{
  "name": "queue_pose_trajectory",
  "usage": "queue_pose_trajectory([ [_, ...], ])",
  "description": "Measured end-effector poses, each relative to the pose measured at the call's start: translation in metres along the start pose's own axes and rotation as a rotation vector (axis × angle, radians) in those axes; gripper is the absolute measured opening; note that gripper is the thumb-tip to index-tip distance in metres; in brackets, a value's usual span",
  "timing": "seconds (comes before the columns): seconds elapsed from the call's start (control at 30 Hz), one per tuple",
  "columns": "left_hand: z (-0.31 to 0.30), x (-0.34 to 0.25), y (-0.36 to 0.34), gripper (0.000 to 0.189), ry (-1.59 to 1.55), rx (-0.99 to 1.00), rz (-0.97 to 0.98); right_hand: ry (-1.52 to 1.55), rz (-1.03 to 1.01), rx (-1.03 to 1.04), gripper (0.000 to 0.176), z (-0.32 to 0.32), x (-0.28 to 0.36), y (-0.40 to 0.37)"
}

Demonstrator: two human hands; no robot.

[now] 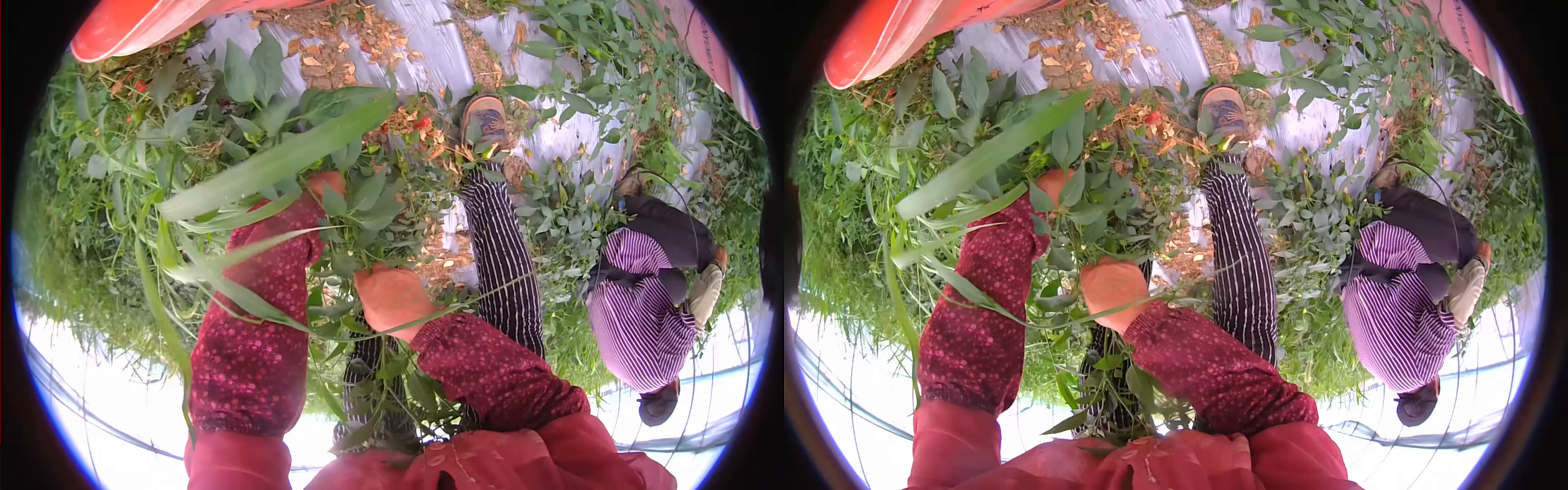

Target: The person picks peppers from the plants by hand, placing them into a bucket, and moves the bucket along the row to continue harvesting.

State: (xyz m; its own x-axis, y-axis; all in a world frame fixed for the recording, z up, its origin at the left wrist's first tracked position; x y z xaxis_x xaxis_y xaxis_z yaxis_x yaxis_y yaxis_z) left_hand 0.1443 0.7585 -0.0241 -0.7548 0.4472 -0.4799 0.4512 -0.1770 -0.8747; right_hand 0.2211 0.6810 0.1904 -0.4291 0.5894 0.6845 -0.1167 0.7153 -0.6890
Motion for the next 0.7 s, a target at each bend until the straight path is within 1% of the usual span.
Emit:
queue_pose_trajectory([
  [0.1,0.018,0.003,0.001,0.047,-0.098,0.104,-0.032,-0.009,-0.013,-0.018,0.018,0.0,-0.001,-0.001],
  [0.13,-0.011,-0.022,-0.019,0.024,-0.023,-0.043,-0.144,0.005,-0.016,-0.019,0.018,0.001,-0.001,-0.001],
  [0.17,-0.005,-0.005,-0.018,0.024,-0.024,-0.039,-0.146,0.02,-0.02,-0.02,0.019,0.002,0.0,-0.001],
  [0.23,0.009,0.004,-0.016,0.039,-0.352,-0.087,0.427,-0.006,0.008,0.012,0.019,0.005,0.002,-0.001],
  [0.27,0.027,0.022,-0.015,0.039,-0.35,-0.086,0.43,-0.032,0.035,0.043,0.02,0.007,0.002,-0.001],
  [0.3,0.023,0.029,-0.021,0.036,-0.502,-0.258,0.525,-0.031,0.041,0.04,0.02,0.007,0.006,0.0],
  [0.33,0.015,0.034,-0.033,0.034,-0.655,-0.43,0.617,-0.012,0.03,-0.011,0.024,0.003,0.011,0.001],
  [0.37,0.0,-0.015,-0.056,0.034,-0.656,-0.424,0.619,0.008,0.017,-0.061,0.028,0.0,0.016,0.001],
  [0.4,-0.008,-0.026,-0.048,0.033,-0.239,-0.316,0.211,0.006,-0.004,-0.144,0.034,-0.004,0.021,-0.001],
  [0.43,-0.033,-0.013,-0.066,0.032,0.183,-0.193,-0.189,0.013,0.003,-0.147,0.034,0.001,0.022,0.0],
  [0.47,-0.068,-0.026,-0.075,0.03,-0.208,-0.657,-0.11,-0.005,0.006,-0.225,0.035,-0.002,0.024,0.001],
  [0.5,-0.069,-0.029,-0.079,0.03,-0.206,-0.644,-0.106,-0.023,0.011,-0.3,0.036,-0.006,0.025,0.0],
  [0.53,-0.054,-0.028,-0.082,0.033,-0.136,-0.423,-0.135,-0.011,0.019,-0.271,0.037,0.0,0.025,0.0],
  [0.57,-0.049,-0.051,-0.086,0.037,-0.064,-0.204,-0.161,-0.005,0.03,-0.275,0.037,0.0,0.024,0.001],
  [0.6,-0.045,-0.053,-0.076,0.038,0.334,-0.038,-0.362,0.016,0.022,-0.272,0.038,0.001,0.025,0.002],
  [0.63,-0.036,-0.047,-0.073,0.038,0.342,-0.029,-0.358,0.038,0.014,-0.267,0.038,0.001,0.028,0.002],
  [0.7,-0.017,-0.025,-0.069,0.037,-0.005,-0.075,-0.48,0.048,0.036,-0.235,0.037,0.004,0.029,0.004],
])
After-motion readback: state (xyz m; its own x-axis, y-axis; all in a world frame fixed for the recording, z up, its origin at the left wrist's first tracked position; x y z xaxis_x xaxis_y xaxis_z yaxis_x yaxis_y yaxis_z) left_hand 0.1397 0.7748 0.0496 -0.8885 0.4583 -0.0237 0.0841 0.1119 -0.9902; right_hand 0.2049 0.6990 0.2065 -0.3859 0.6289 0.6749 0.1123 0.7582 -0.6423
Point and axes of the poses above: each hand's wrist, its own y-axis towards the middle knuckle, its own z-axis out of the palm, x = y × z, the point moved 10 cm from there along y, towards the middle knuckle, and after that the axes turned 7 degrees about -x, right-handed, at the moved point
